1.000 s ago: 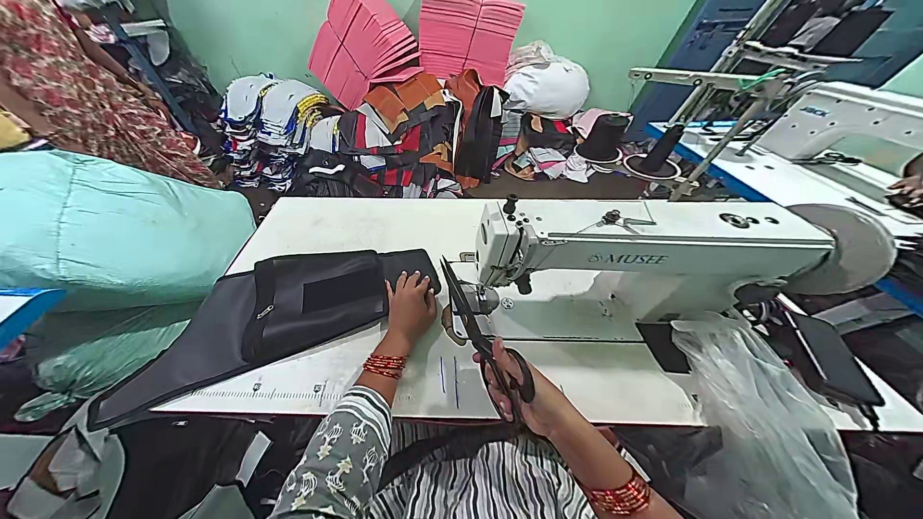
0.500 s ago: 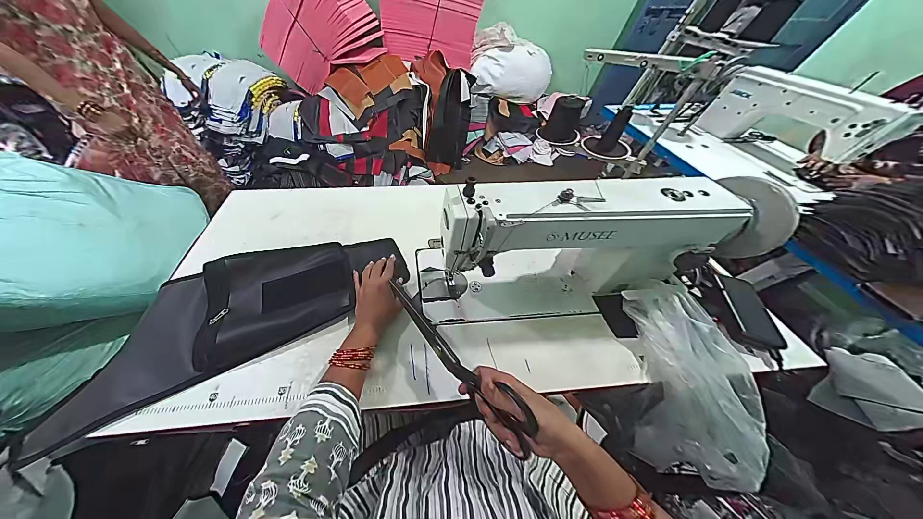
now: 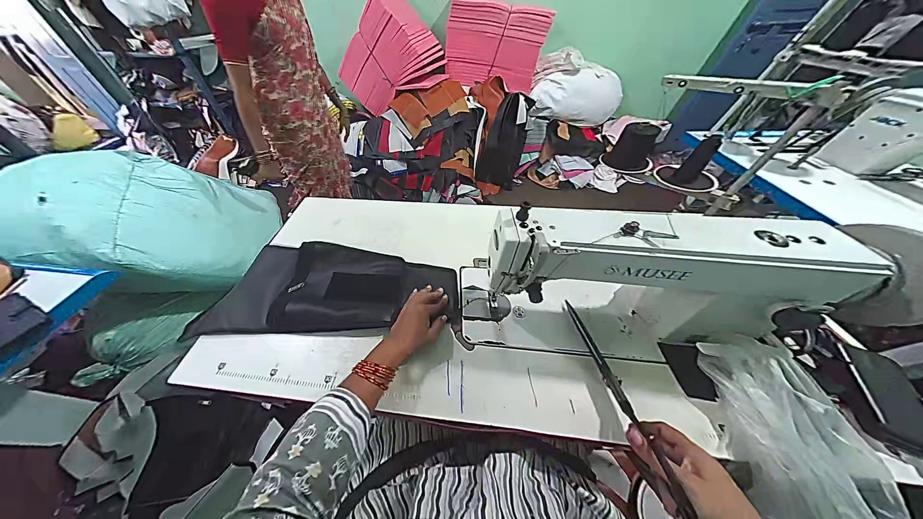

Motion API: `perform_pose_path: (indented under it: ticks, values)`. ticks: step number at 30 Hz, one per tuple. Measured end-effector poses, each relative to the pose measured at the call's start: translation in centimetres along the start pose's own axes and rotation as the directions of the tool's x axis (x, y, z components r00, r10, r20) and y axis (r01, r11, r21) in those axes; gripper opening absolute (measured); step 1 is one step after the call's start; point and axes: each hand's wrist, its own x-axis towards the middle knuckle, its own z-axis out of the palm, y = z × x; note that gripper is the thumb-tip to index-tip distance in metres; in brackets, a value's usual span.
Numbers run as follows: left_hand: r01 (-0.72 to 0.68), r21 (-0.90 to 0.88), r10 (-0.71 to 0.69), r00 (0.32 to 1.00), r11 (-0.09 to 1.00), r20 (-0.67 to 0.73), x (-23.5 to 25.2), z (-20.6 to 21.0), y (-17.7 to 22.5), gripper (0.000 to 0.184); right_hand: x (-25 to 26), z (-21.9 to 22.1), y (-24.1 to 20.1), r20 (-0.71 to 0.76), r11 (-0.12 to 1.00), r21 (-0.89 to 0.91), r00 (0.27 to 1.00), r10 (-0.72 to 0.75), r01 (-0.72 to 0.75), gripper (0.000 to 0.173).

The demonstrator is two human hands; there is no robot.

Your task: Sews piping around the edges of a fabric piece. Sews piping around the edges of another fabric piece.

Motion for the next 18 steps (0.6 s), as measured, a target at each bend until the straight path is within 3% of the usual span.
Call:
perform_pose_path:
  ticks: [3,6,9,13,18]
  values:
    - [-0.145,-0.132,0.152,0.988,0.981,0.041,-2.7,-1.1,-1.1,0.036,1.8,0.1,-0.1,-0.143,0.982,-0.188,0.99,-0.016,-0.011,0.045]
    - [-0.19,-0.229,0.193,0.981,0.955,-0.008,-5.6,-1.8,-1.8,0.033,3.5,0.5,-0.5,-0.279,0.936,-0.35,0.958,-0.072,-0.032,0.048]
    - [-0.107,-0.305,0.093,0.994,0.946,-0.059,-7.8,-2.4,-1.4,0.036,4.4,0.2,-1.3,-0.347,0.887,-0.46,0.928,-0.136,-0.042,0.053]
    - [0.012,-0.343,-0.096,0.969,0.939,-0.228,-9.5,-2.2,-0.7,0.035,5.1,0.0,-0.9,-0.365,0.86,-0.506,0.884,-0.291,0.074,0.046]
    - [0.064,-0.26,-0.161,0.914,0.963,-0.373,-9.8,-0.9,0.9,0.031,4.9,-0.3,0.5,-0.389,0.828,-0.503,0.791,-0.472,0.247,0.036]
